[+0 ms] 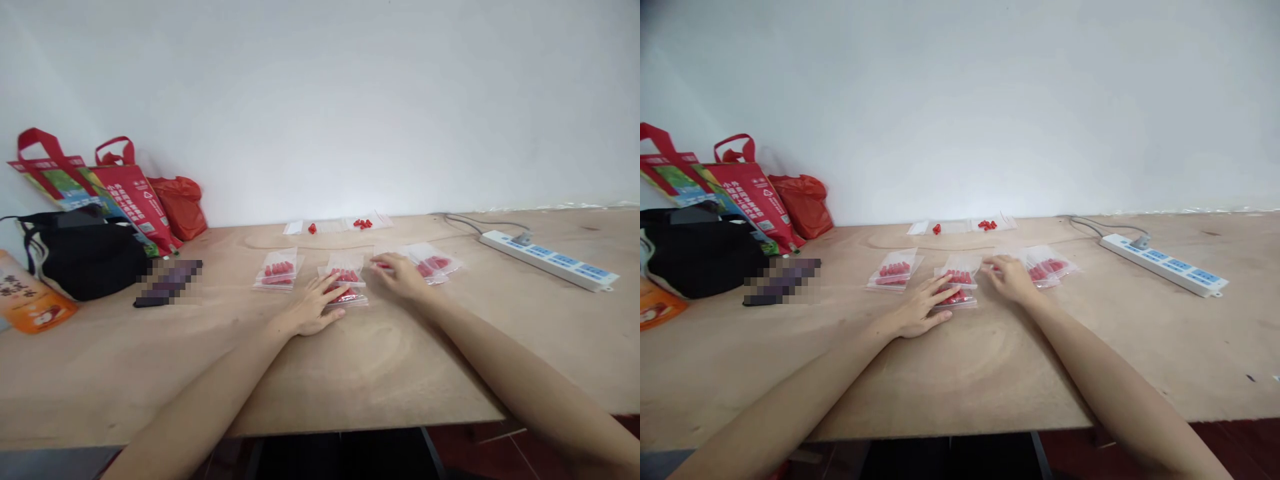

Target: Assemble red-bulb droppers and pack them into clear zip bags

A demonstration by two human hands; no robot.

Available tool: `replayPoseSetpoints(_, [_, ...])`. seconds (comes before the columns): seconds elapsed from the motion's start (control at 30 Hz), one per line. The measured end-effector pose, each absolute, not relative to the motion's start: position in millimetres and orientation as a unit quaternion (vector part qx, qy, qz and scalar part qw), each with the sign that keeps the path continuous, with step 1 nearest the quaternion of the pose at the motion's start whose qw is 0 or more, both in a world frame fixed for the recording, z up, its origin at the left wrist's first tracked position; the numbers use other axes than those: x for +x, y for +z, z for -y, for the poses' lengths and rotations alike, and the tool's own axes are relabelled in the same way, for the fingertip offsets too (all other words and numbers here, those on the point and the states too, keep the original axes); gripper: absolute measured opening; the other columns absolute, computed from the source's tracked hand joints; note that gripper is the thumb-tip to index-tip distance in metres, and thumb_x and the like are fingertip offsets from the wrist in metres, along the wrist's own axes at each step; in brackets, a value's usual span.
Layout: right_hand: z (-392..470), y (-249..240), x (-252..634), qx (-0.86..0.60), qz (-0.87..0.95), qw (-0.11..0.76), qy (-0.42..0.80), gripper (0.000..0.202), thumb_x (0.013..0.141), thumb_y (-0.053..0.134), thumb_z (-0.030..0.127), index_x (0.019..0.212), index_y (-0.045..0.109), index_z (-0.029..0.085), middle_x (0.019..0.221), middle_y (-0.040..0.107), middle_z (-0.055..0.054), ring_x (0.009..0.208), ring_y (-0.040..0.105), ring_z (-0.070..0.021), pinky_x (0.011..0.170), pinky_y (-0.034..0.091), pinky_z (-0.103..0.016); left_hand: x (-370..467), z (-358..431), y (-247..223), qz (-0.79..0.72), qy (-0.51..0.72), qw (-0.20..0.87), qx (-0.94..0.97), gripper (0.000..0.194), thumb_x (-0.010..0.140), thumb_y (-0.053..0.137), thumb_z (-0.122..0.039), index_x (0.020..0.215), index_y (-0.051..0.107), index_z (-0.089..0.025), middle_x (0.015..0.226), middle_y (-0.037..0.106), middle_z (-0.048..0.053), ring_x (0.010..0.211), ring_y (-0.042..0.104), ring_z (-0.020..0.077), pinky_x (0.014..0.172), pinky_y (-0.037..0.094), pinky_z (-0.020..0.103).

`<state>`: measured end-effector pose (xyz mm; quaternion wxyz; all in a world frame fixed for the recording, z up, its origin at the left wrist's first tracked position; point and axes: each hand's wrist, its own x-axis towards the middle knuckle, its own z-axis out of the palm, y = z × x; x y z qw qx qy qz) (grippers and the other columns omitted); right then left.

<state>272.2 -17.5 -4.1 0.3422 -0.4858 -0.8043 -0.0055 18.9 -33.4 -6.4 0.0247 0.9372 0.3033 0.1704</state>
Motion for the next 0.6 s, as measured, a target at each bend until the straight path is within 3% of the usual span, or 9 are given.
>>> replayPoseSetpoints(0.1, [11, -4, 304, -0.625, 0.723, 0.279, -0.087, 0.038, 0.070, 0.056, 0.047, 0.098, 0.063, 0.022, 0.112, 0.056, -0.011, 0.102, 0.050, -0.0289, 0.081, 0.038, -0.044, 15, 25, -6, -0.335, 0.157, 0.038, 0.928, 0.040, 0.085, 0.041, -0.038, 0.124, 0.043, -0.029, 0.139, 0.028, 0.006, 0.127, 0.025, 0.0252, 0.101, 0.026, 0.047])
replayPoseSetpoints(0.2, [7, -11, 321, -0.606, 0.762, 0.222, -0.058, 0.030, 0.071, 0.058, 0.041, 0.096, 0.064, 0.028, 0.111, 0.057, -0.005, 0.098, 0.053, -0.0248, 0.080, 0.040, -0.039, 12, 19, -7, -0.372, 0.168, 0.047, 0.912, 0.036, 0.087, 0.036, -0.034, 0.121, 0.047, -0.027, 0.136, 0.034, 0.005, 0.126, 0.028, 0.0243, 0.100, 0.029, 0.046])
replayPoseSetpoints(0.33, [3, -18, 313, -0.557, 0.793, 0.246, -0.013, 0.024, 0.080, 0.045, 0.022, 0.085, 0.068, 0.023, 0.096, 0.064, -0.004, 0.088, 0.058, -0.0187, 0.077, 0.043, -0.031, 6, 13, -9, -0.409, 0.181, 0.047, 0.893, 0.037, 0.087, 0.036, -0.031, 0.120, 0.049, -0.020, 0.131, 0.042, 0.009, 0.123, 0.034, 0.0241, 0.099, 0.031, 0.045])
replayPoseSetpoints(0.47, [2, -14, 311, -0.492, 0.826, 0.274, 0.025, 0.027, 0.083, 0.040, 0.025, 0.096, 0.064, 0.022, 0.106, 0.061, -0.005, 0.099, 0.054, -0.0176, 0.084, 0.041, -0.029, 5, 10, -12, -0.431, 0.187, 0.007, 0.883, 0.037, 0.087, 0.035, -0.028, 0.116, 0.052, -0.013, 0.123, 0.050, 0.011, 0.117, 0.042, 0.0231, 0.098, 0.033, 0.041])
replayPoseSetpoints(0.6, [4, -8, 335, -0.679, 0.682, 0.269, -0.038, 0.037, 0.077, 0.047, 0.035, 0.107, 0.058, 0.016, 0.107, 0.058, -0.012, 0.098, 0.054, -0.0230, 0.083, 0.041, -0.034, 9, 12, -14, -0.438, 0.198, -0.062, 0.875, 0.033, 0.087, 0.036, -0.025, 0.110, 0.056, -0.014, 0.115, 0.056, 0.009, 0.108, 0.049, 0.0207, 0.093, 0.039, 0.035])
